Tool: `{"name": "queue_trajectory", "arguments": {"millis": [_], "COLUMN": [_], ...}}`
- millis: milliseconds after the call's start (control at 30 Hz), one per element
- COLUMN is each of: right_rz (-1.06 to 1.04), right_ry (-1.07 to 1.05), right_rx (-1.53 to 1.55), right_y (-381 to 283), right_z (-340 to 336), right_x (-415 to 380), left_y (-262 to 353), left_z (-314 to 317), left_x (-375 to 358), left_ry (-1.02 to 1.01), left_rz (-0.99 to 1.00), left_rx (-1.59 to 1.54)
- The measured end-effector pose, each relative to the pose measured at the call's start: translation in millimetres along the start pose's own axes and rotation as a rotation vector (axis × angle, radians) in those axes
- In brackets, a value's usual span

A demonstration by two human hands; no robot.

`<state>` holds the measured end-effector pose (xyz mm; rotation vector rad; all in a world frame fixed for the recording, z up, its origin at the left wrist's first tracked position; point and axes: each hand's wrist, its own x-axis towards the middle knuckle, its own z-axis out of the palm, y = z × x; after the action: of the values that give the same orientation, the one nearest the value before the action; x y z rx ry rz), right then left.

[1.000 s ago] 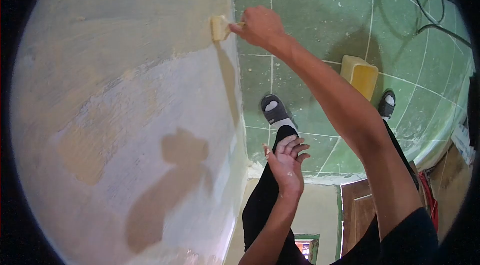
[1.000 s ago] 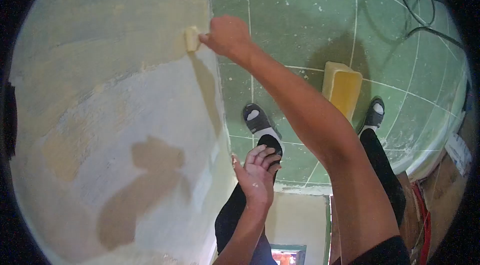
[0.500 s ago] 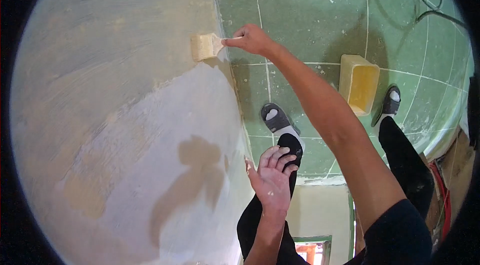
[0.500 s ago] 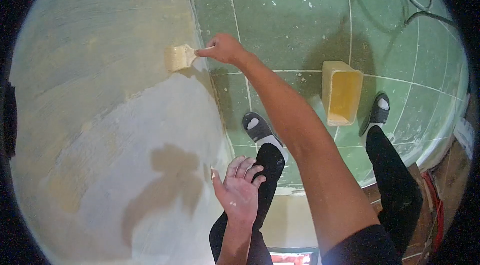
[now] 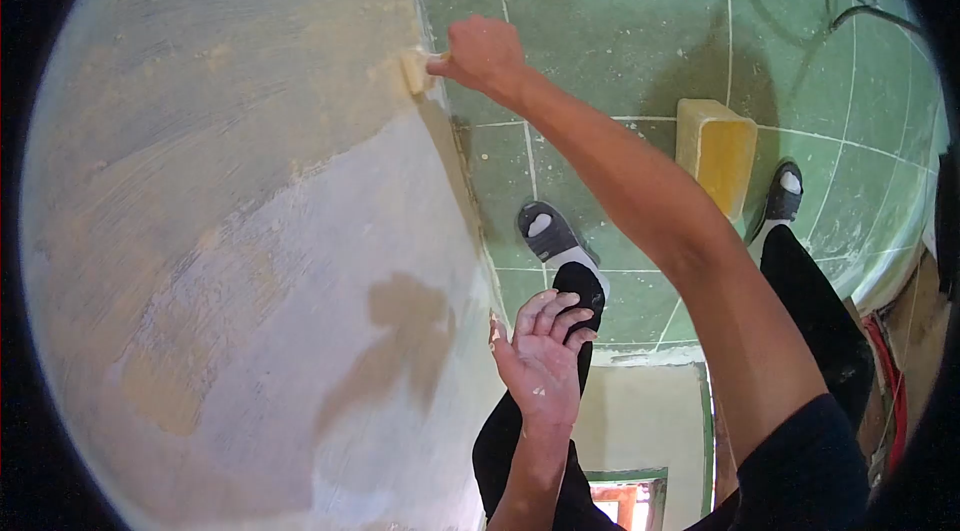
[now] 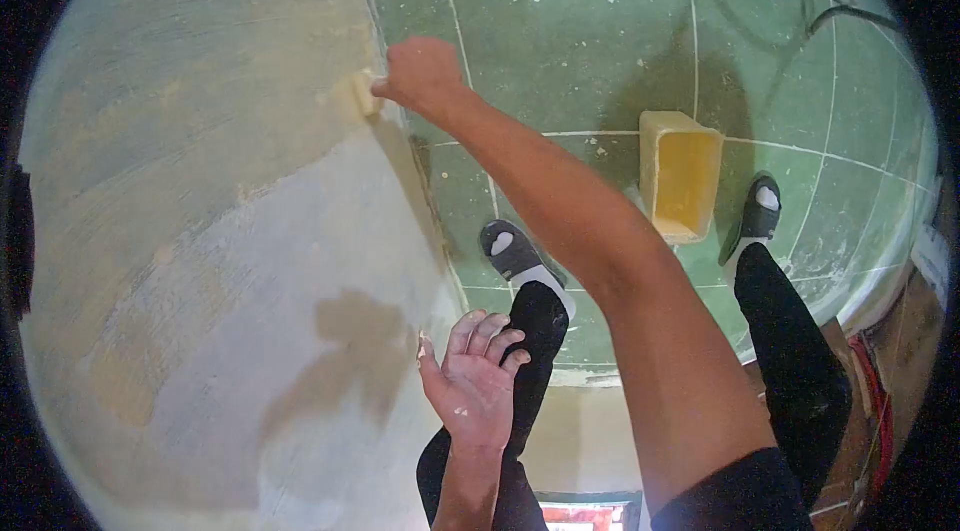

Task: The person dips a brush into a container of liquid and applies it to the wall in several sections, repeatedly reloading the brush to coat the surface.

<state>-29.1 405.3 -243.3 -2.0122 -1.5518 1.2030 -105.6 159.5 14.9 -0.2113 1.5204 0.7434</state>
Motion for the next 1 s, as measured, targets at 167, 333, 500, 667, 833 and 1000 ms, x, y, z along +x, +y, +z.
{"name": "queue_trajectory", "arguments": {"millis": [167,333,500,667,833,1000], "right_rz": [-0.150,-0.290,0.009,0.172,0.146,-0.084], "right_ry": [0.095,0.076,-0.101,0.086,-0.002,0.078], "right_rx": [0.106,0.442,0.355,0.119,0.041,0.070], "right_y": [-30,-7,63,78,38,12], "right_z": [-63,-61,63,85,39,4], "right_x": [-22,-8,-5,-20,1,5], "left_y": [-3,14,18,26,25,21], "left_z": [-3,10,20,27,27,27], "left_x": [-3,1,0,-1,1,0], "left_ry": [-0.003,0.136,0.103,0.063,0.030,0.071], "left_rz": [-0.029,-0.023,-0.042,-0.025,-0.026,-0.041], "left_rx": [0.029,0.054,0.064,0.074,0.083,0.109]}}
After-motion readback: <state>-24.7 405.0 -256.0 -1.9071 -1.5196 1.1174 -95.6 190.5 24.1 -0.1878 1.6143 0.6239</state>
